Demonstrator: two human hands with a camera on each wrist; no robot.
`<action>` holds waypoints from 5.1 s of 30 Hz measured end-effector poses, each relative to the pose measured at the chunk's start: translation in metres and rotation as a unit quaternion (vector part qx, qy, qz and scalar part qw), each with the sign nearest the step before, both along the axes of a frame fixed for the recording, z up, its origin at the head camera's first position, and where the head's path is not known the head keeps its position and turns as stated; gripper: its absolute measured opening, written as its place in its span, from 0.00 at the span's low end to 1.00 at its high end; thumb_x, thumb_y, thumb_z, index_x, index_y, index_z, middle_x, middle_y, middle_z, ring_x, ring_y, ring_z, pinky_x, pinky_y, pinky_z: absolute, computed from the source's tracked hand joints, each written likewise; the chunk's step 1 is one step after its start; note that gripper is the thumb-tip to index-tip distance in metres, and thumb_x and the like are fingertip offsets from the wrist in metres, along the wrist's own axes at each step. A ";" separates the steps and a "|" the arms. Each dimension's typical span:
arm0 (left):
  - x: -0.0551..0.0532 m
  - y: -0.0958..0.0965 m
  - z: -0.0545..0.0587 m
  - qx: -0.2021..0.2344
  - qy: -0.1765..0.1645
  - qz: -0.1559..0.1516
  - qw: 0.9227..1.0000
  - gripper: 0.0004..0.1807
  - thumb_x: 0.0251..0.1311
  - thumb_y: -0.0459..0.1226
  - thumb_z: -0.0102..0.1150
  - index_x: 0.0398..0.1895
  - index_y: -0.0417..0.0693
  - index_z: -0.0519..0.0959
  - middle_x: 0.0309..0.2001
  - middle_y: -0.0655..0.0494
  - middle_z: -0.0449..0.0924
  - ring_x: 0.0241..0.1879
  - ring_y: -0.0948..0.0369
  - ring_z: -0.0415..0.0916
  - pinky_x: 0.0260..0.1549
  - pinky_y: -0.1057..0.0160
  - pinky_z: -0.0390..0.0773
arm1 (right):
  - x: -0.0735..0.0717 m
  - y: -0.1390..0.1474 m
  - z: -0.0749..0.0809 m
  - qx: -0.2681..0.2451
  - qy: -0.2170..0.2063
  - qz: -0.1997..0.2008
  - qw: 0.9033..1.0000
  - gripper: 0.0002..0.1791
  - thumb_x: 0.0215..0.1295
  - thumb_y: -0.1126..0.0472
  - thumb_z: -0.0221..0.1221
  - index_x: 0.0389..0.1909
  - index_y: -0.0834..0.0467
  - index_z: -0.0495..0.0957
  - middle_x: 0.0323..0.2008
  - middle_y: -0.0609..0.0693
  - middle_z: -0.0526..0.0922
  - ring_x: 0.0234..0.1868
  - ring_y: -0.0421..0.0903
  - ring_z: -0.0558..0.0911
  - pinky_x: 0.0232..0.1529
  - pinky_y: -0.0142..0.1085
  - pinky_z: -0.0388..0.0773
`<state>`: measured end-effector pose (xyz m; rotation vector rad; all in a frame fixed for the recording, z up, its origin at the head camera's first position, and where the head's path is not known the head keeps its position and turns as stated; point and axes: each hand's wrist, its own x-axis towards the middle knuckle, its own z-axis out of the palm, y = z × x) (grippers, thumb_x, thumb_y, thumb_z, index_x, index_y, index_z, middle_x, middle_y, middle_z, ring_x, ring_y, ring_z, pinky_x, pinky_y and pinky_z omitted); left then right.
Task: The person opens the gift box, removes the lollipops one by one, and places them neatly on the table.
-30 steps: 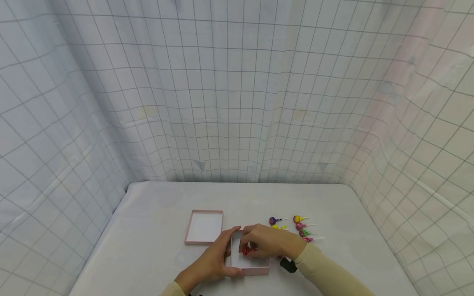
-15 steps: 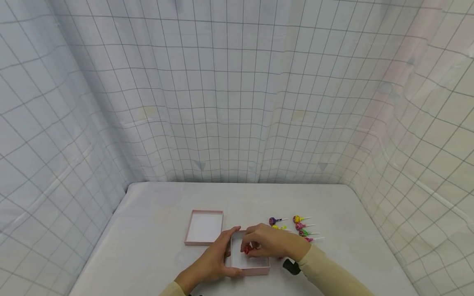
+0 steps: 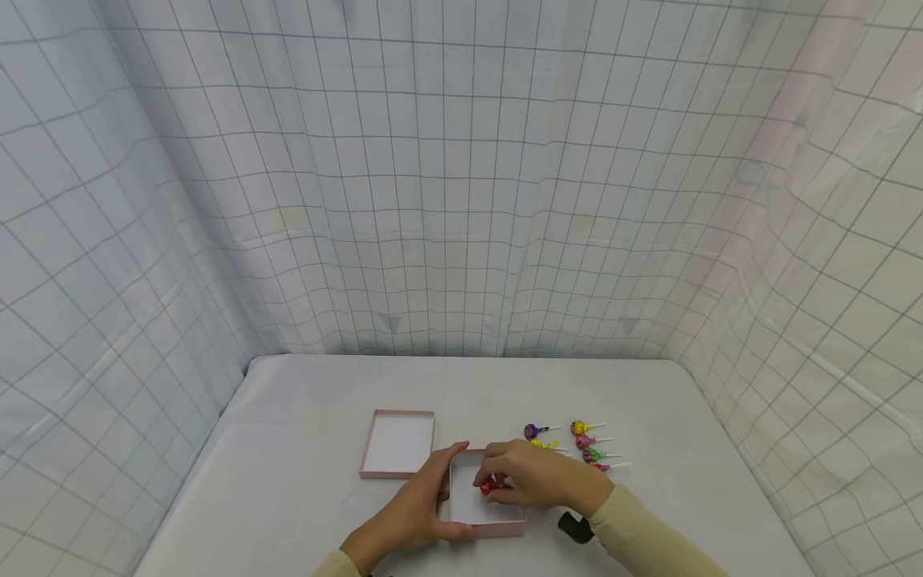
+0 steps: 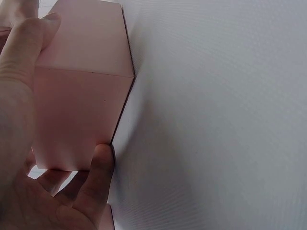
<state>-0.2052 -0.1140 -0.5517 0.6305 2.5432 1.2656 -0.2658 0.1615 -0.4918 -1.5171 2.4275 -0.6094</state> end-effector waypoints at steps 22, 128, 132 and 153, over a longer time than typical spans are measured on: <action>0.000 0.001 0.001 0.009 -0.007 0.000 1.000 0.71 0.59 0.57 0.91 0.97 0.57 0.53 0.88 0.50 0.65 0.74 0.52 0.76 0.69 0.60 0.89 | 0.005 0.022 -0.005 -0.056 0.027 -0.017 0.998 0.08 0.80 0.60 0.75 0.55 0.55 0.94 0.51 0.44 0.93 0.43 0.28 0.83 0.48 0.18 0.83; 0.001 0.001 -0.003 0.033 -0.008 -0.003 0.999 0.71 0.59 0.56 0.91 0.97 0.55 0.53 0.88 0.49 0.65 0.73 0.51 0.75 0.67 0.69 0.84 | 0.028 0.179 -0.058 -0.122 0.075 -0.196 0.970 0.19 0.66 0.72 0.81 0.46 0.46 0.91 0.46 0.38 0.85 0.43 0.32 0.84 0.40 0.32 0.87; 0.002 0.001 -0.002 0.031 -0.008 -0.002 0.999 0.71 0.59 0.55 0.91 0.97 0.55 0.53 0.88 0.49 0.65 0.73 0.51 0.75 0.67 0.70 0.84 | 0.027 0.179 -0.060 -0.121 0.088 -0.195 0.969 0.19 0.65 0.72 0.81 0.46 0.45 0.91 0.46 0.37 0.85 0.45 0.33 0.86 0.43 0.33 0.88; 0.001 0.002 -0.002 0.021 -0.003 0.000 1.000 0.71 0.60 0.57 0.91 0.97 0.54 0.53 0.88 0.48 0.65 0.74 0.51 0.75 0.70 0.61 0.86 | 0.032 0.176 -0.059 -0.113 0.155 -0.211 0.958 0.22 0.61 0.66 0.86 0.47 0.39 0.91 0.47 0.32 0.85 0.46 0.32 0.85 0.45 0.36 0.84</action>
